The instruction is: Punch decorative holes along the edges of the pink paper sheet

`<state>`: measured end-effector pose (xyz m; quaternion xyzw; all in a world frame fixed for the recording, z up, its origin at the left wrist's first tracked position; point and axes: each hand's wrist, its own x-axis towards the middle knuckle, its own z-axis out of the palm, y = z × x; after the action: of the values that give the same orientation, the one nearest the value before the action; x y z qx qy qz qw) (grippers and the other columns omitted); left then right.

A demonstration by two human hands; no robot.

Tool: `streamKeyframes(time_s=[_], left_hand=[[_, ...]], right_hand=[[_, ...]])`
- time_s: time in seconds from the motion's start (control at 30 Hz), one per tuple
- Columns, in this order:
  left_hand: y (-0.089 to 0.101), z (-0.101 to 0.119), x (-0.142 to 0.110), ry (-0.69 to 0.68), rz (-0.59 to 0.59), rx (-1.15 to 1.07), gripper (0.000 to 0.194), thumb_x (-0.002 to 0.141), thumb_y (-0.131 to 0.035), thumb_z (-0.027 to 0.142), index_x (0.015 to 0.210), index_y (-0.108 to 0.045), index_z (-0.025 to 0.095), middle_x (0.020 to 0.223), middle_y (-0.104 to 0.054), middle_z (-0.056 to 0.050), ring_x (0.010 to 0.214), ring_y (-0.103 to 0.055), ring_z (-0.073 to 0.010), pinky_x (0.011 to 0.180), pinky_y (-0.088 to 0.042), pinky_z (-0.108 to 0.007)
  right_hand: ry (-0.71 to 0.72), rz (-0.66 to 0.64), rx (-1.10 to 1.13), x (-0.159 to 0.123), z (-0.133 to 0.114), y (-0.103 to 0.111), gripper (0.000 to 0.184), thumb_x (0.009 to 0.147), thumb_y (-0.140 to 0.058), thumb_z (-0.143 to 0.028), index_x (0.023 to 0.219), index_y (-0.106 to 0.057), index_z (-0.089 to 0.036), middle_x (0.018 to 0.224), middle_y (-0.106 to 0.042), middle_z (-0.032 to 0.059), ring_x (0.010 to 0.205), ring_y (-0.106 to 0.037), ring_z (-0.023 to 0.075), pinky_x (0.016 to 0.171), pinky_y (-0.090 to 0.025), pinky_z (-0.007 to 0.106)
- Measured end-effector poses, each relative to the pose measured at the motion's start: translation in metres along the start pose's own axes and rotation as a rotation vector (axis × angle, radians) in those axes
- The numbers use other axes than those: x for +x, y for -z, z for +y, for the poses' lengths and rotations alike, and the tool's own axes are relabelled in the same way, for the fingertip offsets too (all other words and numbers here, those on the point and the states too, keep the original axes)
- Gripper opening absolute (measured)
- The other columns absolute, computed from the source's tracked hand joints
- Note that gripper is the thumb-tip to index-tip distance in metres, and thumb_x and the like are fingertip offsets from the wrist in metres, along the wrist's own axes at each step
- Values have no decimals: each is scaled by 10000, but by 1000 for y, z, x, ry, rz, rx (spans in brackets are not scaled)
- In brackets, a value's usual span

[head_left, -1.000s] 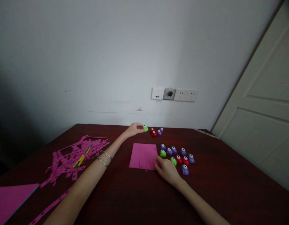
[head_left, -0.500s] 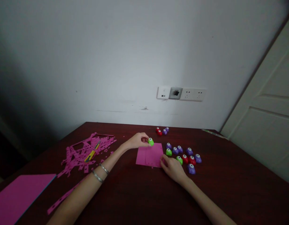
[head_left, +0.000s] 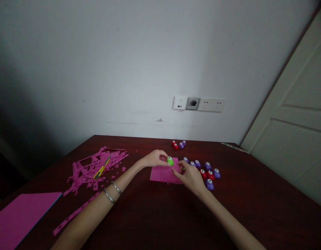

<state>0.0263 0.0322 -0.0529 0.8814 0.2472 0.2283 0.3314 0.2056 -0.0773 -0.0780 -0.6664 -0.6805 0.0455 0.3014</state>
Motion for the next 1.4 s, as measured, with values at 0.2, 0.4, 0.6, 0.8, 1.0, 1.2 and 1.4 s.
streamKeyframes(time_s=[0.2, 0.4, 0.6, 0.8, 1.0, 1.2, 1.4], left_hand=[[-4, 1, 0, 68, -14, -51, 354, 630, -703, 364, 890, -670, 125, 788, -635, -37, 692, -545, -126, 631, -412, -235], [-7, 0, 1, 141, -36, -112, 340, 619, -707, 366, 835, -674, 105, 716, -633, -25, 634, -532, -116, 601, -399, -224], [-14, -6, 2, 147, -41, -105, 368, 621, -705, 386, 863, -676, 110, 743, -646, -36, 650, -538, -121, 606, -400, -223], [-9, -15, 9, 136, 12, -112, 348, 740, -584, 405, 910, -679, 116, 842, -679, -68, 746, -586, -152, 656, -427, -237], [-2, -42, 21, 251, 144, 260, 192, 683, -572, 199, 814, -694, 129, 778, -685, -59, 699, -600, -156, 623, -418, -233], [-12, -53, 29, 213, 22, 440, 198, 674, -651, 299, 788, -706, 147, 790, -685, -69, 761, -596, -187, 695, -416, -258], [-16, -61, 30, 244, -19, 555, 356, 671, -667, 434, 895, -678, 157, 944, -648, -98, 924, -545, -247, 765, -405, -297]], right_hand=[[-25, -111, -167, 13, -16, 2, 362, 737, -545, -507, 926, -622, -207, 742, -675, 37, 701, -637, 199, 561, -380, 244], [-17, -140, -206, 18, -16, -2, 354, 752, -520, -500, 917, -627, -205, 767, -682, 60, 719, -638, 220, 561, -385, 259], [38, -127, -232, 17, -14, -7, 280, 794, -500, -436, 802, -609, -178, 739, -675, 70, 690, -637, 206, 554, -369, 244], [31, -36, -52, 14, -3, -7, 234, 801, -500, -361, 827, -630, -169, 737, -671, 61, 653, -615, 182, 567, -375, 240], [59, -44, 191, -5, 8, -8, 289, 796, -494, -370, 857, -673, -151, 752, -684, 67, 667, -609, 190, 608, -414, 255], [69, -100, 253, -19, 13, -16, 287, 800, -490, -359, 835, -683, -149, 752, -686, 71, 656, -604, 197, 605, -417, 260], [51, -130, 265, -17, 14, -15, 271, 809, -491, -339, 849, -687, -156, 693, -677, 47, 597, -588, 178, 571, -398, 249]])
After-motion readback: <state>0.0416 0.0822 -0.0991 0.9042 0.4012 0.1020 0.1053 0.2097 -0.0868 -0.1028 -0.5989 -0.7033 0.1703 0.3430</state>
